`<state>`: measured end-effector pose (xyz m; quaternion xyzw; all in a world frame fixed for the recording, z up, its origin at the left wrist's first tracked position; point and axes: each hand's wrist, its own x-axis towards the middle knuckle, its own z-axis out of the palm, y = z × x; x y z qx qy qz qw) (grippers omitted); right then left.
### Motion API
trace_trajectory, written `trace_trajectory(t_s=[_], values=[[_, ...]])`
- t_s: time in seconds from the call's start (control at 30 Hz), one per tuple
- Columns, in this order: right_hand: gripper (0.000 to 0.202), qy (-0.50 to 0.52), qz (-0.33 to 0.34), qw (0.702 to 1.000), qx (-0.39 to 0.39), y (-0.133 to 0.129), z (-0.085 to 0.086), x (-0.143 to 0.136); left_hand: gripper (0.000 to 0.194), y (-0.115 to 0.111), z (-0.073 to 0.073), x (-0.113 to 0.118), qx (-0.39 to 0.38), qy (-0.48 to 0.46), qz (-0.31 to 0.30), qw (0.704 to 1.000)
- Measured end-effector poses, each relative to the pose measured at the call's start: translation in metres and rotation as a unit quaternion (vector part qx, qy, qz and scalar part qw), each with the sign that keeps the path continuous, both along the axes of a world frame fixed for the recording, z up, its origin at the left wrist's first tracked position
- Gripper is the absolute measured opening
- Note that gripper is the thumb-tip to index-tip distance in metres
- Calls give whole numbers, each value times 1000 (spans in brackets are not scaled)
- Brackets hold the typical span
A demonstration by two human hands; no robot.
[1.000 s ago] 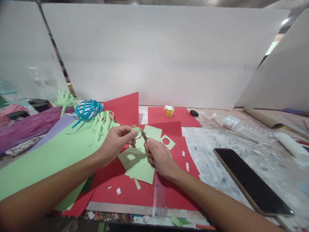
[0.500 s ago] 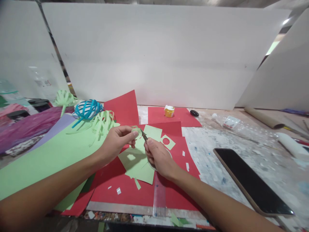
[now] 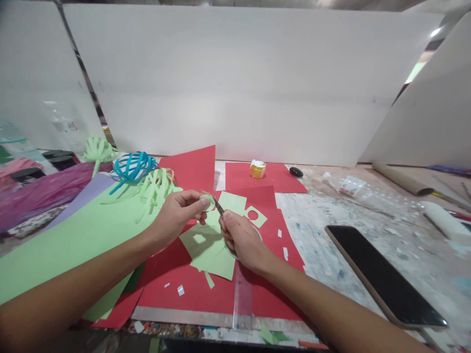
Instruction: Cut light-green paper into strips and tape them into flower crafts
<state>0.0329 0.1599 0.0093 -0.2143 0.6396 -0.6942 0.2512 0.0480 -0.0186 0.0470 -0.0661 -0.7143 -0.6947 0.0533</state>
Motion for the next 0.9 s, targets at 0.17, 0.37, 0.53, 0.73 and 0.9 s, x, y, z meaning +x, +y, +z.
trace_trajectory(t_s=[0.17, 0.37, 0.53, 0.73, 0.9], values=[[43, 0, -3, 1000, -4, -1, -1, -2, 25, 1, 0, -1, -12, 5, -6, 1000], [42, -2, 1, 1000, -7, -1, -2, -3, 23, 2, 2, -1, -15, 2, -10, 1000], [43, 9, -3, 1000, 0, 0, 1, 0, 23, 1, 2, 1, -15, 7, -11, 1000], [43, 23, -9, 1000, 4, 0, -1, -1, 23, 1, 2, 1, -10, 8, -3, 1000], [44, 29, -13, 999, 10, -1, -3, -4, 23, 1, 3, -1, -11, 14, -4, 1000]])
